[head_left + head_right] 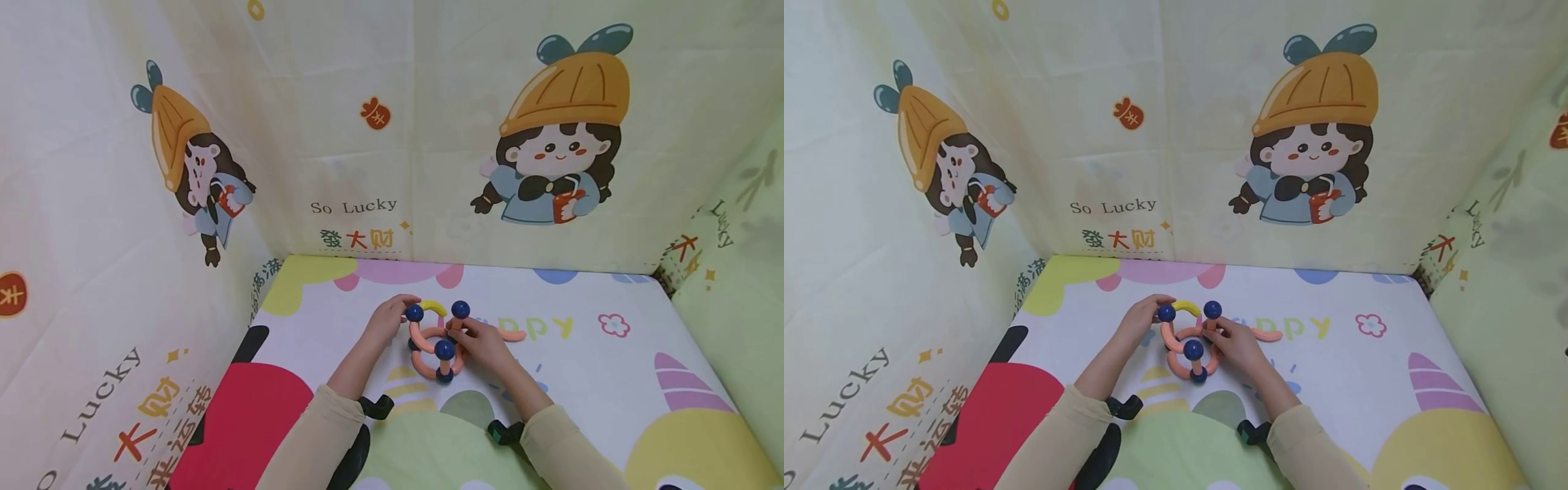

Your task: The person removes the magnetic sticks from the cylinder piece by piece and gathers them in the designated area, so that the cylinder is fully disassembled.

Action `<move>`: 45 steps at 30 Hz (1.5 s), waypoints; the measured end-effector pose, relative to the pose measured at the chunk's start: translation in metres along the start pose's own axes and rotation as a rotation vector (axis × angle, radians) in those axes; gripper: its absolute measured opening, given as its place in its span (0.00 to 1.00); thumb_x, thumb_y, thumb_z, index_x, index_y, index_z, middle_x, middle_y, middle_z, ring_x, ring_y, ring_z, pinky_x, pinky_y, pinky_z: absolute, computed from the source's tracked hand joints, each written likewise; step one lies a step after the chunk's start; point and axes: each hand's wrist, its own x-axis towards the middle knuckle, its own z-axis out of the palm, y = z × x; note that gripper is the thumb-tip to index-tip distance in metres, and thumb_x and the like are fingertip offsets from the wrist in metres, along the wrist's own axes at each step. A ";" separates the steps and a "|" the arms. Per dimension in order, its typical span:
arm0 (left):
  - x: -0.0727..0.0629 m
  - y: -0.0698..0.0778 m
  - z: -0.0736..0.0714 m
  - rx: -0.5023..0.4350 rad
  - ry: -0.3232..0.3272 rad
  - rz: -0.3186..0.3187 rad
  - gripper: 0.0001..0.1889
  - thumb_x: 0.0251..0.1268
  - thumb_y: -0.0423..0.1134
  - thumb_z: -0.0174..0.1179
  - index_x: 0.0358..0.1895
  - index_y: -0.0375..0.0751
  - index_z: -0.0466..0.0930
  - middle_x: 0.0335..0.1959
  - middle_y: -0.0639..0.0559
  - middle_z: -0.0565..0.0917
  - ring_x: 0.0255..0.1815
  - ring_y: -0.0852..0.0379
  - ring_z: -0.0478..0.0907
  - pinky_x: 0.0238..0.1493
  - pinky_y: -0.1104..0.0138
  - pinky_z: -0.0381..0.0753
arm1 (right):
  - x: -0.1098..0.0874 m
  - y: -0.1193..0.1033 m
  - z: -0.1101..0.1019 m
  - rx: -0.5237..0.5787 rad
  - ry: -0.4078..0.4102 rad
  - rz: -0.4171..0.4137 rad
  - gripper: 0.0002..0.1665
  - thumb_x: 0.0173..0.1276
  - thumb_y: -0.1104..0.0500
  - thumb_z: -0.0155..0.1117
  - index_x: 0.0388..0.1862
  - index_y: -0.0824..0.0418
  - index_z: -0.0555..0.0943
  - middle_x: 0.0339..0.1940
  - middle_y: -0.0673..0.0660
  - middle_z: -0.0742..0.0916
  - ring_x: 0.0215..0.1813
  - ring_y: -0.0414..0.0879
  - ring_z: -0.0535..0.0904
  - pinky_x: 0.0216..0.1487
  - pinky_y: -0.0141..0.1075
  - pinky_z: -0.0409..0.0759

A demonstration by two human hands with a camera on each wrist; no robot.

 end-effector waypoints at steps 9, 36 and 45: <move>-0.009 -0.053 0.008 0.055 -0.062 0.115 0.22 0.66 0.35 0.48 0.62 0.50 0.78 0.58 0.49 0.81 0.60 0.49 0.76 0.63 0.52 0.75 | 0.001 0.002 -0.003 0.032 -0.033 0.007 0.19 0.68 0.39 0.64 0.55 0.40 0.82 0.48 0.50 0.88 0.43 0.46 0.78 0.44 0.36 0.75; -0.017 -0.079 0.023 0.103 -0.055 0.148 0.18 0.70 0.56 0.57 0.59 0.62 0.79 0.58 0.58 0.82 0.63 0.52 0.78 0.64 0.54 0.76 | -0.014 -0.032 -0.058 0.204 -0.171 -0.092 0.32 0.73 0.54 0.61 0.74 0.46 0.65 0.67 0.58 0.76 0.43 0.64 0.79 0.40 0.41 0.81; -0.016 -0.083 0.024 0.075 -0.070 0.140 0.22 0.67 0.63 0.56 0.61 0.64 0.78 0.58 0.61 0.82 0.61 0.54 0.77 0.61 0.53 0.77 | -0.009 -0.041 -0.061 0.238 -0.212 -0.119 0.33 0.69 0.44 0.64 0.72 0.39 0.67 0.67 0.54 0.75 0.43 0.64 0.79 0.32 0.37 0.81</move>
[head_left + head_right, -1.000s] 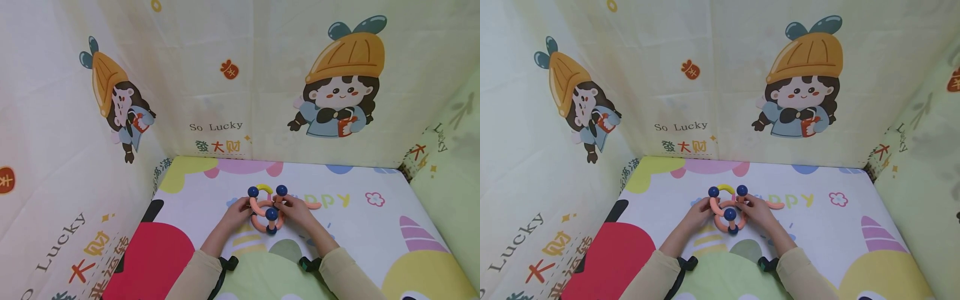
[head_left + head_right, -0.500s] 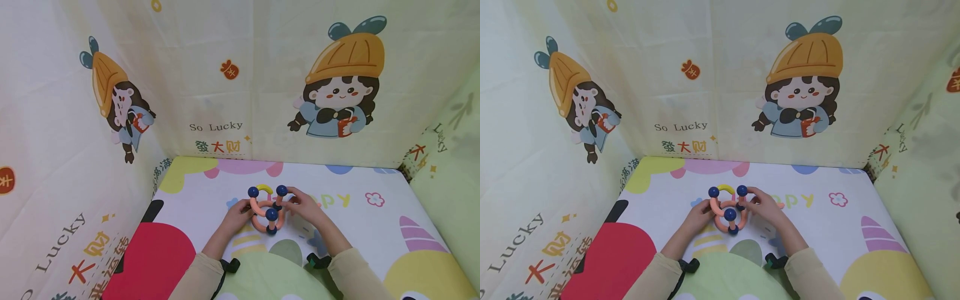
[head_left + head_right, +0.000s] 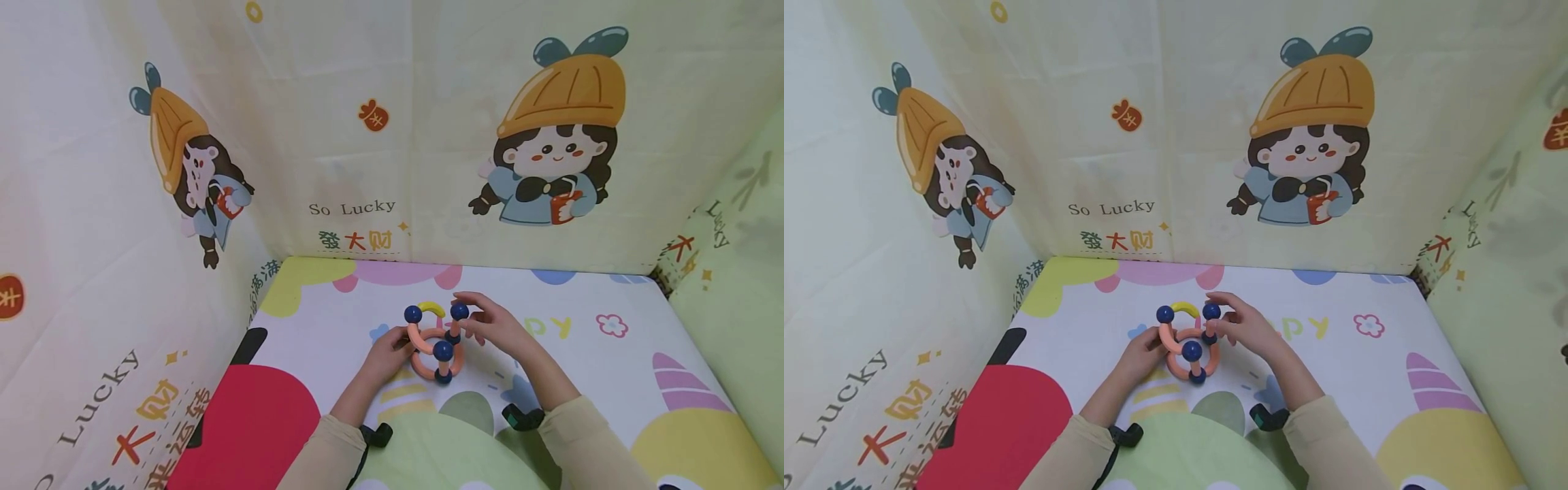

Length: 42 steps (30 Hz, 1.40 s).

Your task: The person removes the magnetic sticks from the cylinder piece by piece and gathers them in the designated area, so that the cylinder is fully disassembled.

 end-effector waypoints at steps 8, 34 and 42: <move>0.000 -0.005 0.001 -0.001 -0.008 0.017 0.22 0.67 0.64 0.55 0.61 0.66 0.77 0.57 0.62 0.82 0.61 0.55 0.77 0.62 0.53 0.77 | 0.005 0.006 -0.001 0.077 -0.074 0.009 0.28 0.71 0.45 0.63 0.68 0.40 0.70 0.52 0.66 0.82 0.32 0.65 0.77 0.28 0.37 0.79; -0.001 0.002 0.000 0.016 -0.003 0.014 0.25 0.68 0.65 0.54 0.64 0.62 0.76 0.60 0.60 0.81 0.63 0.52 0.76 0.61 0.52 0.77 | 0.013 0.007 -0.004 0.251 -0.003 0.026 0.26 0.76 0.44 0.53 0.68 0.50 0.70 0.58 0.62 0.81 0.36 0.50 0.81 0.38 0.37 0.84; -0.001 0.002 -0.001 0.026 -0.002 0.019 0.25 0.68 0.64 0.54 0.64 0.62 0.76 0.60 0.60 0.81 0.63 0.53 0.77 0.62 0.51 0.77 | 0.011 0.012 -0.020 0.050 0.123 0.139 0.31 0.69 0.38 0.62 0.69 0.40 0.70 0.52 0.64 0.80 0.45 0.56 0.78 0.53 0.52 0.75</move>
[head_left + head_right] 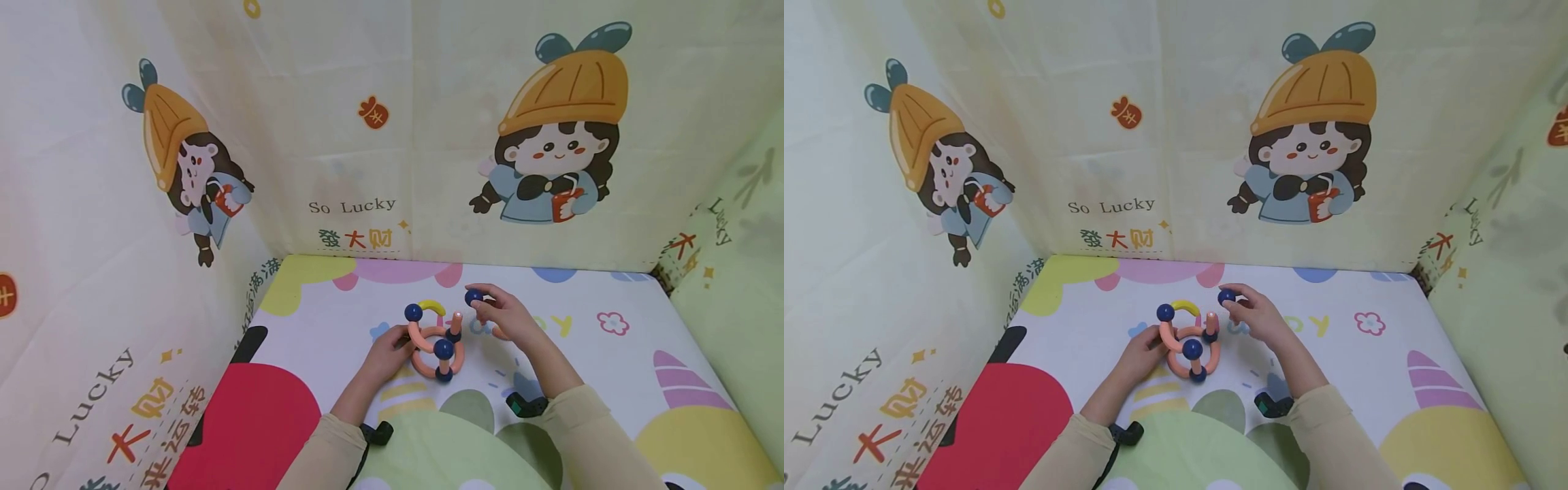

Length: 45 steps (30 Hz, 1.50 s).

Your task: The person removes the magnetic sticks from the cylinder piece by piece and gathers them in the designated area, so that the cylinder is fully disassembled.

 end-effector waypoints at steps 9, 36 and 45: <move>-0.003 0.000 -0.003 -0.014 0.004 0.026 0.24 0.69 0.64 0.54 0.62 0.61 0.77 0.58 0.61 0.82 0.63 0.54 0.77 0.62 0.52 0.76 | -0.002 0.020 -0.025 -0.202 0.078 0.025 0.35 0.67 0.36 0.62 0.71 0.45 0.70 0.64 0.59 0.78 0.62 0.57 0.72 0.62 0.54 0.74; -0.002 0.002 -0.005 0.019 0.002 0.032 0.19 0.71 0.59 0.54 0.61 0.63 0.77 0.57 0.59 0.82 0.61 0.52 0.78 0.61 0.53 0.77 | 0.001 0.073 -0.047 -0.405 0.046 0.136 0.30 0.69 0.43 0.63 0.66 0.51 0.74 0.57 0.62 0.80 0.54 0.55 0.73 0.53 0.47 0.74; -0.001 -0.001 -0.004 0.033 0.002 0.041 0.20 0.71 0.61 0.53 0.61 0.64 0.77 0.58 0.59 0.82 0.62 0.52 0.78 0.61 0.53 0.78 | 0.002 0.073 -0.048 -0.405 0.028 0.146 0.32 0.70 0.43 0.63 0.69 0.51 0.72 0.59 0.62 0.79 0.54 0.56 0.73 0.54 0.48 0.74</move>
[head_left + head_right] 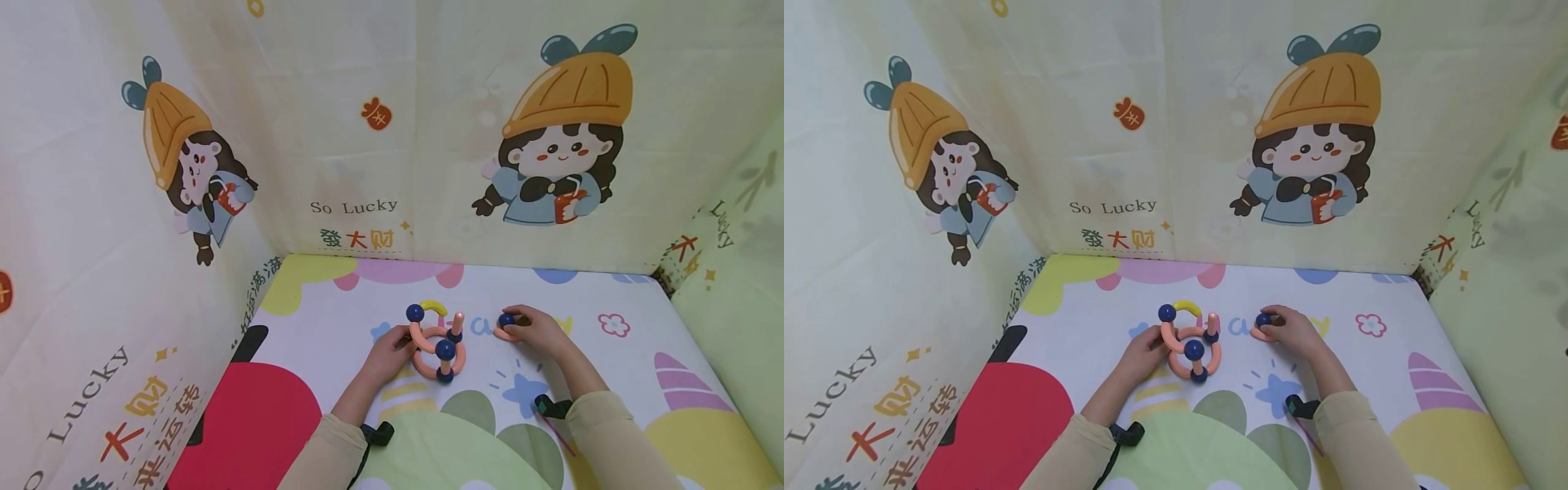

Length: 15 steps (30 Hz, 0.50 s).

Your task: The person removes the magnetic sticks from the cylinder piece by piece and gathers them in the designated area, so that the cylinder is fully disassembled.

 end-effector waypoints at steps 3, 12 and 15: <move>0.000 0.000 0.000 0.000 0.005 0.002 0.20 0.71 0.61 0.53 0.61 0.64 0.77 0.57 0.60 0.82 0.59 0.54 0.78 0.60 0.54 0.78 | 0.000 -0.002 -0.001 -0.006 0.004 0.000 0.32 0.70 0.42 0.62 0.70 0.51 0.72 0.61 0.63 0.79 0.56 0.57 0.73 0.56 0.51 0.75; 0.000 0.000 0.000 -0.032 0.000 0.023 0.25 0.70 0.64 0.52 0.63 0.60 0.77 0.59 0.60 0.82 0.62 0.54 0.77 0.61 0.53 0.77 | -0.008 -0.023 -0.002 -0.010 0.144 -0.028 0.32 0.72 0.40 0.59 0.70 0.52 0.71 0.70 0.64 0.73 0.67 0.63 0.68 0.62 0.60 0.72; 0.000 -0.001 0.000 -0.019 -0.001 0.011 0.22 0.71 0.62 0.53 0.62 0.62 0.77 0.58 0.59 0.82 0.61 0.53 0.78 0.61 0.53 0.77 | -0.012 -0.034 0.000 0.002 0.165 -0.062 0.31 0.72 0.41 0.59 0.69 0.52 0.72 0.67 0.62 0.76 0.63 0.60 0.72 0.59 0.55 0.75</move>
